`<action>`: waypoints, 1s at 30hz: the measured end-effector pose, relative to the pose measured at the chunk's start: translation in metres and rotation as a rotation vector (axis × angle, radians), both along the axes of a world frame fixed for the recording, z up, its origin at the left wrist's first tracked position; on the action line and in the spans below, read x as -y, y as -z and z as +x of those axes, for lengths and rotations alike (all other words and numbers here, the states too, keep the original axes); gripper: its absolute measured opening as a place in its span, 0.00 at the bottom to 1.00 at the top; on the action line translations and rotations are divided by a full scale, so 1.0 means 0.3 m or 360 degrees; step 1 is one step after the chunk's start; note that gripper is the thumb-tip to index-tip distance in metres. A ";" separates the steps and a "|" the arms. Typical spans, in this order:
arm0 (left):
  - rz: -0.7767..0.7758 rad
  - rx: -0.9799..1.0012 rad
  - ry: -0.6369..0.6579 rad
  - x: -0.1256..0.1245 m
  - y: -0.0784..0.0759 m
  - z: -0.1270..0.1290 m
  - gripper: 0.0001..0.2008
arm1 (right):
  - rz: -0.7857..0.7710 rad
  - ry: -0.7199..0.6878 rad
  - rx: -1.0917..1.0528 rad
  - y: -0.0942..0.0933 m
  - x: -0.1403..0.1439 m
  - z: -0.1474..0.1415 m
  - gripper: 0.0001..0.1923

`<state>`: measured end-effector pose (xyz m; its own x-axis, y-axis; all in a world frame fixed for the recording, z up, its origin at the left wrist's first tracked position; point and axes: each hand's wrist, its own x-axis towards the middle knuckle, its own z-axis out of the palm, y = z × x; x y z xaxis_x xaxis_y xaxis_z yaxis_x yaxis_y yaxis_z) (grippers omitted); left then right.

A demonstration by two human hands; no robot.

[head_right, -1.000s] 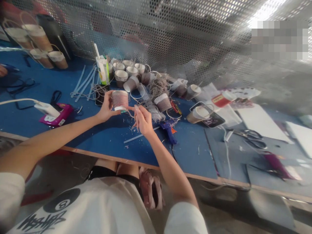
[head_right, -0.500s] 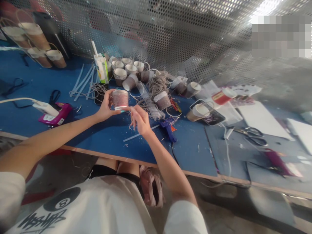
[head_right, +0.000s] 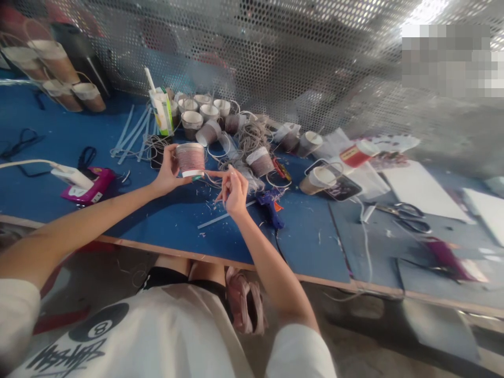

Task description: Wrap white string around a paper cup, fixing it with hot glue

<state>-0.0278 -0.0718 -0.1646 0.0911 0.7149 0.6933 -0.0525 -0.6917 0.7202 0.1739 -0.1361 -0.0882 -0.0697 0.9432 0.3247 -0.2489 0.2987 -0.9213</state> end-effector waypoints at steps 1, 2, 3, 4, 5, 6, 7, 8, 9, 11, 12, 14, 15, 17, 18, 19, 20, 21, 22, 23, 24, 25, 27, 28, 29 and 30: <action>0.0005 0.0003 0.0018 -0.002 0.001 0.000 0.45 | 0.0022 -0.0024 -0.0005 0.000 0.002 0.000 0.27; 0.0003 -0.0005 0.0044 -0.002 0.001 0.001 0.45 | 0.0041 -0.0070 0.0011 0.000 0.005 0.000 0.27; -0.0002 -0.0023 0.0077 0.000 0.001 0.001 0.45 | 0.0055 -0.0127 0.0043 0.000 0.010 -0.001 0.27; -0.0007 -0.0045 0.0113 0.002 0.000 0.002 0.44 | 0.0064 -0.0189 0.0086 -0.001 0.015 -0.003 0.27; -0.0008 -0.0064 0.0146 0.004 -0.001 0.002 0.44 | 0.0068 -0.0249 0.0128 -0.001 0.019 -0.006 0.27; -0.0009 -0.0073 0.0173 0.007 -0.002 0.002 0.44 | 0.0067 -0.0302 0.0163 -0.002 0.023 -0.008 0.26; -0.0012 -0.0072 0.0193 0.010 -0.004 0.001 0.43 | 0.0061 -0.0337 0.0186 -0.002 0.026 -0.010 0.25; -0.0017 -0.0061 0.0206 0.011 -0.005 0.000 0.43 | 0.0050 -0.0348 0.0188 -0.002 0.027 -0.012 0.25; -0.0019 -0.0046 0.0217 0.013 -0.005 -0.001 0.43 | 0.0036 -0.0339 0.0174 -0.002 0.026 -0.014 0.25; -0.0003 -0.0027 0.0226 0.012 -0.005 -0.007 0.43 | -0.0003 -0.0266 0.0109 0.001 0.021 -0.015 0.27; 0.0012 -0.0026 0.0225 0.012 -0.005 -0.009 0.44 | -0.0026 -0.0216 0.0066 0.003 0.016 -0.014 0.27; 0.0051 -0.0031 0.0224 0.009 -0.004 -0.014 0.45 | -0.0088 -0.0118 -0.0024 0.007 0.005 -0.011 0.27; 0.0069 -0.0027 0.0227 0.008 -0.004 -0.016 0.45 | -0.0127 -0.0072 -0.0060 0.009 -0.001 -0.008 0.26; 0.0086 -0.0005 0.0235 0.005 -0.003 -0.016 0.44 | -0.0213 0.0001 -0.0110 0.012 -0.011 -0.002 0.25; 0.0088 0.0009 0.0238 0.004 -0.003 -0.015 0.44 | -0.0244 0.0036 -0.0123 0.012 -0.015 0.000 0.25; 0.0087 0.0019 0.0238 0.003 -0.003 -0.014 0.44 | -0.0255 0.0077 -0.0133 0.012 -0.017 0.003 0.25; 0.0082 0.0027 0.0236 0.003 -0.003 -0.012 0.43 | -0.0236 0.0125 -0.0147 0.010 -0.017 0.004 0.25; 0.0077 0.0029 0.0231 0.002 -0.003 -0.010 0.43 | -0.0185 0.0169 -0.0163 0.009 -0.015 0.005 0.25; 0.0075 0.0027 0.0221 0.002 -0.002 -0.008 0.43 | -0.0111 0.0193 -0.0176 0.007 -0.011 0.004 0.25; 0.0075 0.0018 0.0202 0.002 -0.001 -0.006 0.44 | -0.0026 0.0182 -0.0169 0.006 -0.005 0.004 0.25; 0.0075 0.0000 0.0174 0.001 0.000 -0.005 0.44 | 0.0052 0.0133 -0.0124 0.006 0.002 0.002 0.25; 0.0077 -0.0023 0.0145 0.001 0.001 -0.004 0.44 | 0.0116 0.0055 -0.0038 0.007 0.009 0.000 0.26; 0.0092 -0.0069 0.0100 -0.001 0.004 -0.005 0.46 | 0.0205 -0.0134 0.0208 0.012 0.024 -0.003 0.27; 0.0099 -0.0087 0.0093 -0.001 0.004 -0.007 0.46 | 0.0240 -0.0211 0.0328 0.015 0.029 -0.004 0.26; 0.0103 -0.0100 0.0096 -0.002 0.004 -0.008 0.46 | 0.0274 -0.0273 0.0420 0.019 0.033 -0.005 0.26; 0.0105 -0.0107 0.0102 -0.001 0.004 -0.010 0.46 | 0.0306 -0.0314 0.0474 0.021 0.036 -0.006 0.25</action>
